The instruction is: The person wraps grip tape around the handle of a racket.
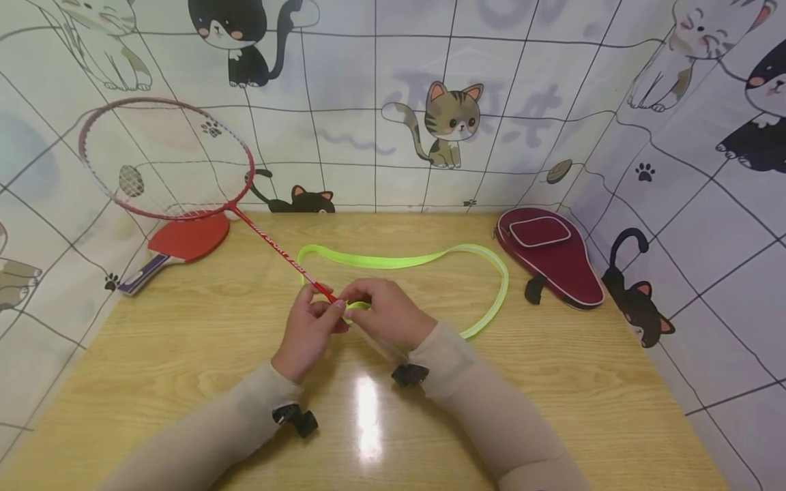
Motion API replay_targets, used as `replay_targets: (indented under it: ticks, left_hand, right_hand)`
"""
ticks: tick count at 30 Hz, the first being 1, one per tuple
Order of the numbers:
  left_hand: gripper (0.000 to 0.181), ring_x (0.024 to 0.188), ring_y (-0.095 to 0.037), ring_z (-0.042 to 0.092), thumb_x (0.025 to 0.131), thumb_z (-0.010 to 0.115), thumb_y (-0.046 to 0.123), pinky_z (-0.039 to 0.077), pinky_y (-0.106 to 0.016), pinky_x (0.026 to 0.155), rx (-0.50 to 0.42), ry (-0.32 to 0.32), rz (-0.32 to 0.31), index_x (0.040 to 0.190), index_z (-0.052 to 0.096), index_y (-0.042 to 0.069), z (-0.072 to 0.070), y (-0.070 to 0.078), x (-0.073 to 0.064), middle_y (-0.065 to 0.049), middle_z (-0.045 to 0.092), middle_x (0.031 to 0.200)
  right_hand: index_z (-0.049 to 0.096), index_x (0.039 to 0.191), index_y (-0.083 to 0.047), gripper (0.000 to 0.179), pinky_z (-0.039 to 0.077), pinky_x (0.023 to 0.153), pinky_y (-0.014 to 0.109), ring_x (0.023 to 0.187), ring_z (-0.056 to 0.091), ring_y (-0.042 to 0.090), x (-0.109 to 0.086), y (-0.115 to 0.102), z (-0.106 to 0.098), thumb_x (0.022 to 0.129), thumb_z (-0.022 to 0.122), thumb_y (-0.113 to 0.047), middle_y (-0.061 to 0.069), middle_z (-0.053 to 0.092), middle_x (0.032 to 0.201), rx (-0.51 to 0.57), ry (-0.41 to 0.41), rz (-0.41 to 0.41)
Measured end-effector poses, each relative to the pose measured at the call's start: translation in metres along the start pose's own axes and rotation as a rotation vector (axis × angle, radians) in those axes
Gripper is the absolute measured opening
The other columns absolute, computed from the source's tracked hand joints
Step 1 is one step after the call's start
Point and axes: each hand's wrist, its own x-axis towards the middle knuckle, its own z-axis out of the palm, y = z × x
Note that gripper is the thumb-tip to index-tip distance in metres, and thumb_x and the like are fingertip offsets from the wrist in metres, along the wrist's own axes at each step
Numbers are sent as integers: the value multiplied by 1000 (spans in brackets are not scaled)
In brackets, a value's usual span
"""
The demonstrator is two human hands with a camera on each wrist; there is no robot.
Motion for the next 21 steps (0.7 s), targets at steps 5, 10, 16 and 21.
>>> replay_targets:
  ticks: [5, 10, 16, 21]
  left_hand:
    - [25, 77, -38, 74, 103, 64, 9, 64, -35, 72, 12, -1, 5, 124, 50, 9, 0, 0, 0, -13, 72, 81]
    - [24, 77, -39, 74, 103, 63, 7, 64, -37, 72, -2, -3, 12, 123, 50, 8, -1, -1, 1, -14, 72, 81]
    - [22, 77, -35, 75, 102, 63, 5, 64, -35, 70, -23, -4, 10, 120, 50, 8, -1, -1, 1, -14, 72, 83]
    - [20, 78, -40, 75, 102, 63, 6, 64, -34, 70, -25, 1, 5, 117, 50, 8, -1, 1, 0, -13, 73, 82]
  right_hand:
    - [77, 118, -13, 24, 52, 106, 52, 117, 68, 22, 0, 3, -3, 98, 68, -4, 0, 77, 113, -5, -15, -9]
    - [79, 119, -13, 27, 53, 104, 51, 116, 69, 21, 1, 2, -6, 100, 63, -1, 0, 78, 113, -7, -20, 0]
    - [78, 120, -10, 26, 55, 100, 47, 111, 69, 21, 2, 2, -6, 102, 62, 0, 2, 77, 114, -2, -6, 21]
    - [75, 124, -8, 24, 57, 95, 45, 103, 69, 19, 0, 0, -10, 102, 64, -4, 2, 75, 111, -30, -5, 50]
